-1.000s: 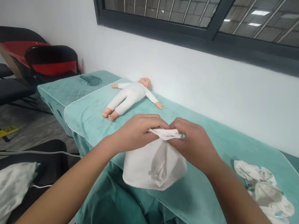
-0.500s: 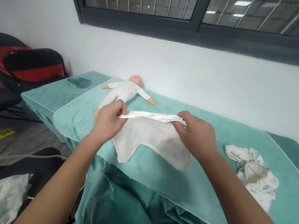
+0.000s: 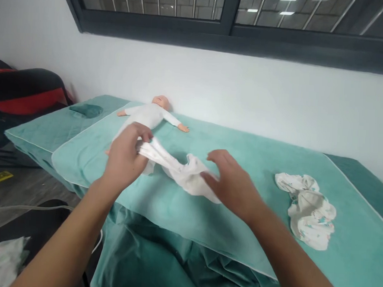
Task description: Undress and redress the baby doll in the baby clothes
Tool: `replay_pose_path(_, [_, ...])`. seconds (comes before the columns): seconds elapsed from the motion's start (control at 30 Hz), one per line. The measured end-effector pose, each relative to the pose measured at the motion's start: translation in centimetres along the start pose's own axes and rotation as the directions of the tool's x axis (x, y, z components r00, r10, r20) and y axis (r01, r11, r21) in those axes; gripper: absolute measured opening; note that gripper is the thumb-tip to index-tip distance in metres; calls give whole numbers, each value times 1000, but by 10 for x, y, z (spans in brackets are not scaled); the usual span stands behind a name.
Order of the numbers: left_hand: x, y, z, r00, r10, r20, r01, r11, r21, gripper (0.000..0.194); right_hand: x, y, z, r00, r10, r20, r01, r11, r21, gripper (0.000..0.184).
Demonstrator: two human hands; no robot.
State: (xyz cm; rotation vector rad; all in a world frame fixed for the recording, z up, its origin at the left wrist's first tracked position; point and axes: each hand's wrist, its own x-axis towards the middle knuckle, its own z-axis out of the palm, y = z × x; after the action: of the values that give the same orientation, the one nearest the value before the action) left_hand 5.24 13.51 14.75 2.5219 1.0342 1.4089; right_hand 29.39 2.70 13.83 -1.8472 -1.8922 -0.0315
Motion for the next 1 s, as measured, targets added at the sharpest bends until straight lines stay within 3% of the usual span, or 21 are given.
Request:
replay_pose_path(0.1, [4, 29, 2, 993, 9, 117, 6, 993, -120, 18, 4, -26, 8, 985, -169, 45, 151, 953, 262, 54])
replay_pose_path(0.2, [7, 44, -2, 995, 31, 98, -21, 995, -99, 20, 12, -41, 12, 956, -183, 228, 83, 917, 390, 38])
replay_pose_path(0.27, [8, 45, -7, 997, 27, 69, -24, 998, -54, 21, 15, -40, 14, 957, -116, 266, 12, 931, 364, 24])
replay_pose_path(0.4, [9, 35, -14, 1000, -14, 24, 10, 990, 144, 21, 16, -17, 13, 994, 45, 102, -70, 965, 254, 21])
replay_pose_path(0.53, [8, 25, -11, 1000, -11, -4, 12, 939, 344, 21, 15, 2, -2, 989, 131, -69, -124, 987, 103, 30])
replay_pose_path(0.67, [5, 21, -4, 997, -28, 67, -5, 894, 448, 23, 14, 9, -20, 967, 154, -202, -178, 979, -103, 38])
replay_pose_path(0.77, [2, 18, -2, 990, -125, 63, 74, 853, 517, 26, 11, 14, -29, 941, 115, -318, -200, 948, -249, 36])
replay_pose_path(0.87, [0, 13, 1, 981, -196, -12, 176, 851, 494, 31, 9, 23, -35, 910, 121, -396, -256, 916, -308, 34])
replay_pose_path(1.0, [1, 6, 4, 985, -153, -80, 169, 944, 282, 22, 7, 34, -44, 895, 226, -384, -315, 931, -185, 39])
